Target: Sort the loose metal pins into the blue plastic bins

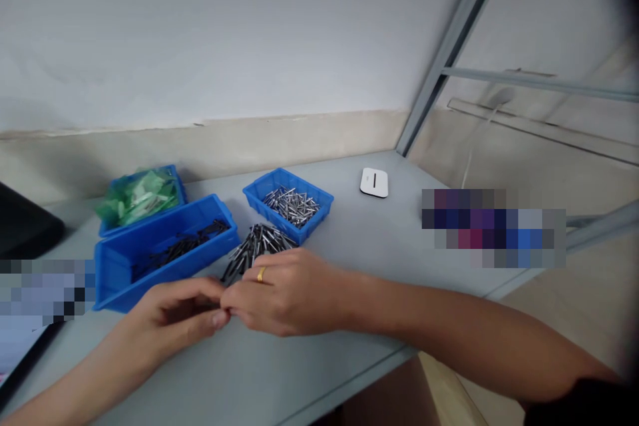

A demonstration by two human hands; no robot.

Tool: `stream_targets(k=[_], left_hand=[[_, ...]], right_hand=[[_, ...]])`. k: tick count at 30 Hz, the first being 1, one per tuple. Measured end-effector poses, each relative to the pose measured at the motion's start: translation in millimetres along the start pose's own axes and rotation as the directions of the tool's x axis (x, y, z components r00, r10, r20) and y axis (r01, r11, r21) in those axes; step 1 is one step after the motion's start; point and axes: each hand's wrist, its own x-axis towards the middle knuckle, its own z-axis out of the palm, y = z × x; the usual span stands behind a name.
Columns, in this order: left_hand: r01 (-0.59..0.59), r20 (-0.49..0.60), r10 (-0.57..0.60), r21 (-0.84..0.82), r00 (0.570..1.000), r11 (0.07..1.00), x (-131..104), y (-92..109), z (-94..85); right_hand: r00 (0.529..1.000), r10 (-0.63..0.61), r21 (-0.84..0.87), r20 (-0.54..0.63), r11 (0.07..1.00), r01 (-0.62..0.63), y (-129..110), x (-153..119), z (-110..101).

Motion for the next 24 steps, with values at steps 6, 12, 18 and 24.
stream_targets(k=[6,12,18,24], left_hand=[[-0.041,-0.062,0.04,-0.015,0.997,0.999,1.7,-17.6,1.0],[-0.036,-0.053,0.037,0.03,0.998,0.999,-0.6,-15.3,-0.7],[-0.07,0.001,0.071,0.16,0.998,0.985,-1.3,-11.6,-8.7],[-0.095,0.042,0.087,0.274,0.995,0.957,-4.5,-9.1,-2.6]], right_hand=[[0.994,0.041,-0.053,-0.102,0.998,-0.046,0.1,2.4,5.5],[0.993,0.05,-0.043,-0.102,0.998,-0.055,-0.1,1.0,7.8],[0.982,0.023,-0.043,-0.19,0.999,-0.031,0.7,6.3,4.1],[0.995,0.018,-0.098,-0.1,0.995,-0.028,3.9,6.9,-3.4]])
